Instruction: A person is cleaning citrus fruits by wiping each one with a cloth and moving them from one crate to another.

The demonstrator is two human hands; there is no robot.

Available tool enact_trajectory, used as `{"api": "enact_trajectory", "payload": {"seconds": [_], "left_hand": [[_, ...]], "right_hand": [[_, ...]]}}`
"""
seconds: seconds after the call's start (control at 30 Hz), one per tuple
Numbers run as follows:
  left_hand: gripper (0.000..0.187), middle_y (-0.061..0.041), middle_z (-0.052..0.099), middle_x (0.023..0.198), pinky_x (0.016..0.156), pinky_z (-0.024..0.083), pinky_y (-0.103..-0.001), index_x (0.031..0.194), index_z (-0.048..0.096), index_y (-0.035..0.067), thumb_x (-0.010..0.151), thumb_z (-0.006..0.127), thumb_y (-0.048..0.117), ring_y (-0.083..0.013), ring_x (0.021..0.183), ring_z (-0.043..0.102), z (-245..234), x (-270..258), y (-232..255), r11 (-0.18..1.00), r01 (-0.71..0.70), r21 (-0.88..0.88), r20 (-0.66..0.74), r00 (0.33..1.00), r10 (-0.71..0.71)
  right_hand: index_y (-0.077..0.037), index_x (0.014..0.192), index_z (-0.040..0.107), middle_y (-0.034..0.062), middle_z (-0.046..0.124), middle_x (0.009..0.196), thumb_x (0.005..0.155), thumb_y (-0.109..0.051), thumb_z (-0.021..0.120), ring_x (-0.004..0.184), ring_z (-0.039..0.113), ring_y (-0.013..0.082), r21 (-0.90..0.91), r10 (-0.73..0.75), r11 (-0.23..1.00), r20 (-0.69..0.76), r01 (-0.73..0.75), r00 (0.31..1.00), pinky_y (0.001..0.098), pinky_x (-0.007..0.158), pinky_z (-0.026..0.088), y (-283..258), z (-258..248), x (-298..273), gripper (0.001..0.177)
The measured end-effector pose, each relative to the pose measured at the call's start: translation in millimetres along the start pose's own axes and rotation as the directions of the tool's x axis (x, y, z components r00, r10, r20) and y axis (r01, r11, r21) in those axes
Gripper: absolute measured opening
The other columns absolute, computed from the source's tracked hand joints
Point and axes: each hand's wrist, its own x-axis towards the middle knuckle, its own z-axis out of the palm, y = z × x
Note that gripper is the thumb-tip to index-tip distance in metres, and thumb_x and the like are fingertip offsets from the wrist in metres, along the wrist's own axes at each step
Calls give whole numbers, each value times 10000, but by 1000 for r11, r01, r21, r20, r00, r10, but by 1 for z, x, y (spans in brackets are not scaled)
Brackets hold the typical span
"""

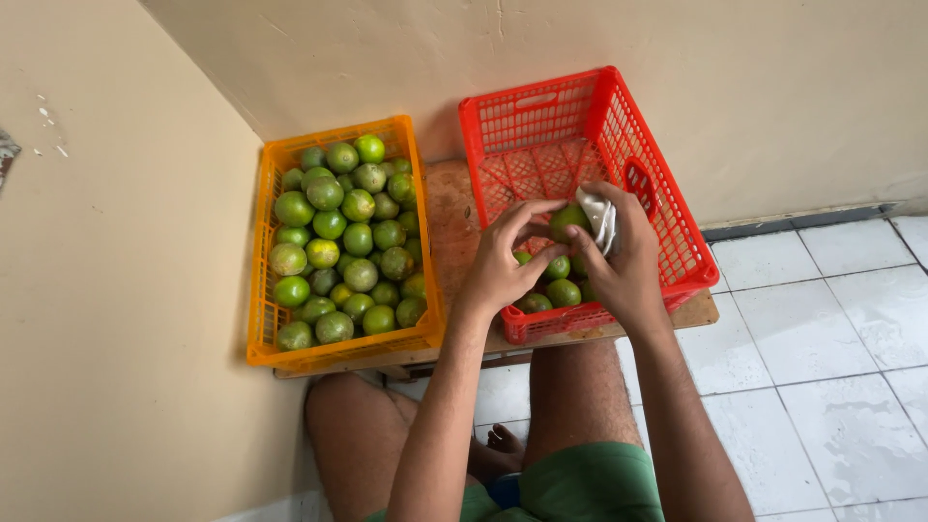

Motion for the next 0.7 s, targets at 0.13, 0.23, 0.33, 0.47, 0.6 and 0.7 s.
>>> {"api": "enact_trajectory", "payload": {"seconds": [0.13, 0.23, 0.33, 0.47, 0.6, 0.7], "left_hand": [[437, -145, 650, 1236, 956, 567, -500, 1325, 598, 60, 916, 741, 2, -269, 983, 755, -1, -3, 7, 986, 98, -137, -6, 995, -99], [373, -126, 679, 1221, 1002, 524, -535, 1285, 571, 40, 954, 739, 68, -243, 998, 746, -3, -4, -9, 962, 131, -239, 17, 991, -131], [326, -89, 720, 1136, 1070, 448, -572, 1223, 602, 79, 952, 765, 158, -218, 950, 761, -3, -1, -7, 966, 149, -212, 85, 987, -134], [462, -108, 699, 1163, 1060, 461, -577, 1380, 578, 94, 957, 756, 140, -226, 1004, 726, -3, 0, -11, 970, 136, -202, 96, 988, -119], [487, -112, 727, 1187, 1053, 499, -529, 1375, 636, 72, 916, 795, 109, -202, 1013, 730, 2, 0, -6, 967, 117, -224, 110, 989, -94], [512, -99, 748, 1181, 1069, 500, -424, 1343, 672, 99, 883, 841, 247, -131, 1099, 675, -5, 3, 14, 992, 41, -116, 57, 998, -35]], "right_hand": [[-108, 1329, 644, 216, 538, 1313, 974, -294, 701, 1208, 576, 478, -25, -131, 991, 65, 133, 989, 594, 1014, 456, -1, 1, -6, 406], [-164, 1251, 734, 180, 508, 1330, 1008, -289, 631, 1254, 539, 430, -59, -239, 968, 87, 245, 967, 543, 1022, 460, 2, 3, -8, 292], [-128, 1284, 687, 224, 506, 1288, 1080, -300, 524, 1170, 576, 454, -13, -131, 991, -4, 131, 991, 584, 969, 476, 6, 5, -6, 312], [-131, 1271, 704, 234, 531, 1291, 1039, -178, 592, 1199, 572, 484, -48, -178, 983, 4, 178, 984, 584, 973, 462, -4, 3, -6, 261], [-87, 1267, 686, 265, 577, 1221, 1102, -175, 476, 1132, 606, 481, 13, -47, 999, -51, 48, 998, 599, 962, 476, 1, 4, -3, 281], [-108, 1268, 672, 208, 684, 1201, 1119, -211, 410, 1142, 660, 374, 142, 92, 985, 19, -93, 996, 530, 969, 488, -16, 0, 5, 318]]}}
